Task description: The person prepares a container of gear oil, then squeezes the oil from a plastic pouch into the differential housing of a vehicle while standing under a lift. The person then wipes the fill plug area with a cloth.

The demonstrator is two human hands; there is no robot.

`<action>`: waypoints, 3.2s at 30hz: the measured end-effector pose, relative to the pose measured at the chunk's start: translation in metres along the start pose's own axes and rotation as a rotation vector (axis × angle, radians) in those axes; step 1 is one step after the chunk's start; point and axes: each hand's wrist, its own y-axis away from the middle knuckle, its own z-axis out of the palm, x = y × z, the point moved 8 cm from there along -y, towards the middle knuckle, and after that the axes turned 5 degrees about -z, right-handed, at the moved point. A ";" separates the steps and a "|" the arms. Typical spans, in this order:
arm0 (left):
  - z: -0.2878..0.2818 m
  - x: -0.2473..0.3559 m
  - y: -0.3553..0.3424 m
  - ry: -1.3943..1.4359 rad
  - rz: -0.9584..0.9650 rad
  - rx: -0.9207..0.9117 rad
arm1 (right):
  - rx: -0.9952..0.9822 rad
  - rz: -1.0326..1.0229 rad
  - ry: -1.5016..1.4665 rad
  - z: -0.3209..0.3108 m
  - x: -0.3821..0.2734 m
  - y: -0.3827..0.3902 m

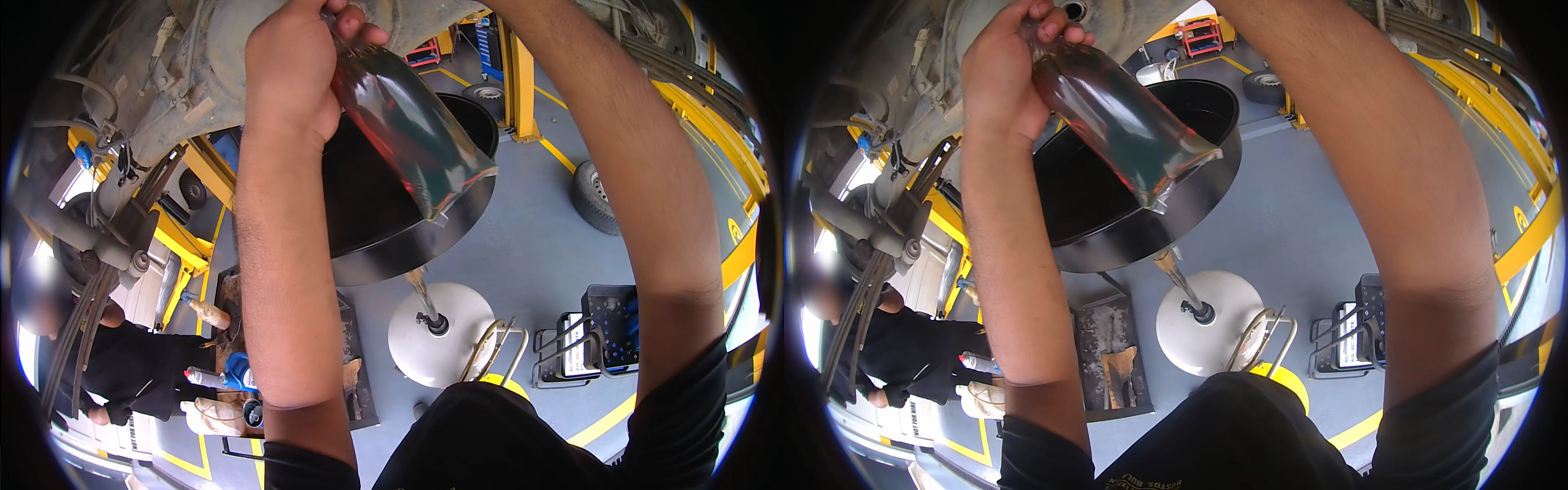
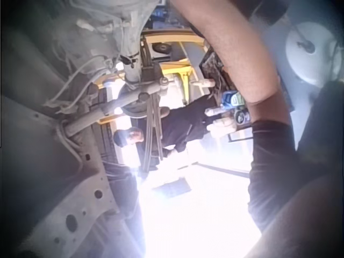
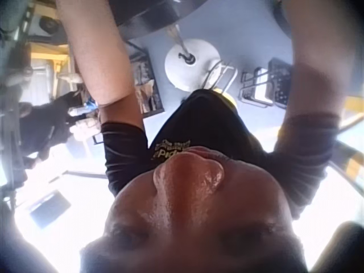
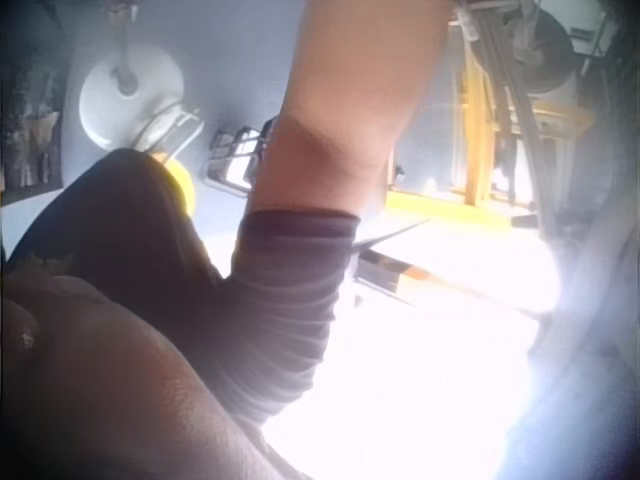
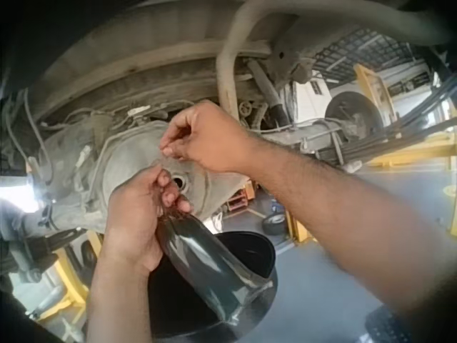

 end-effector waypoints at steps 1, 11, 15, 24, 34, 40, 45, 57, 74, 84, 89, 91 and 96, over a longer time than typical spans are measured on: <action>0.001 0.009 0.000 -0.061 0.072 0.001 | 0.024 -0.016 -0.029 -0.002 -0.002 -0.004; -0.031 -0.044 -0.007 -0.303 0.033 0.075 | -0.087 -0.089 0.255 0.039 0.011 0.022; -0.015 -0.047 -0.011 -0.213 0.025 0.078 | 0.006 -0.285 0.420 0.030 -0.002 0.031; -0.016 -0.068 -0.027 -0.154 0.009 -0.009 | 0.084 -0.427 0.750 0.041 -0.017 0.058; -0.017 -0.061 -0.024 -0.138 -0.008 0.048 | 0.140 -0.386 0.873 0.046 -0.019 0.069; -0.008 -0.053 -0.017 -0.158 0.003 0.034 | 0.233 -0.272 0.675 0.035 -0.003 0.069; -0.015 -0.060 -0.031 -0.108 0.003 -0.018 | 0.052 -0.327 0.880 0.047 -0.019 0.078; -0.005 -0.053 -0.030 -0.122 0.039 -0.040 | -0.032 -0.007 0.592 0.023 -0.024 0.055; -0.005 -0.064 -0.043 0.053 -0.354 0.097 | 0.010 0.787 -0.835 0.079 0.044 0.183; 0.004 -0.023 -0.043 -0.835 -0.330 0.025 | -0.022 0.737 -0.938 0.117 0.025 0.162; 0.039 0.020 -0.047 -1.985 -0.223 0.041 | 0.013 0.849 -1.042 0.118 0.023 0.161; 0.050 0.044 -0.036 -1.990 -0.102 0.048 | 0.044 0.853 -1.082 0.118 0.020 0.158; 0.048 0.058 -0.037 -1.797 0.162 0.154 | 0.124 0.863 -1.126 0.119 0.022 0.157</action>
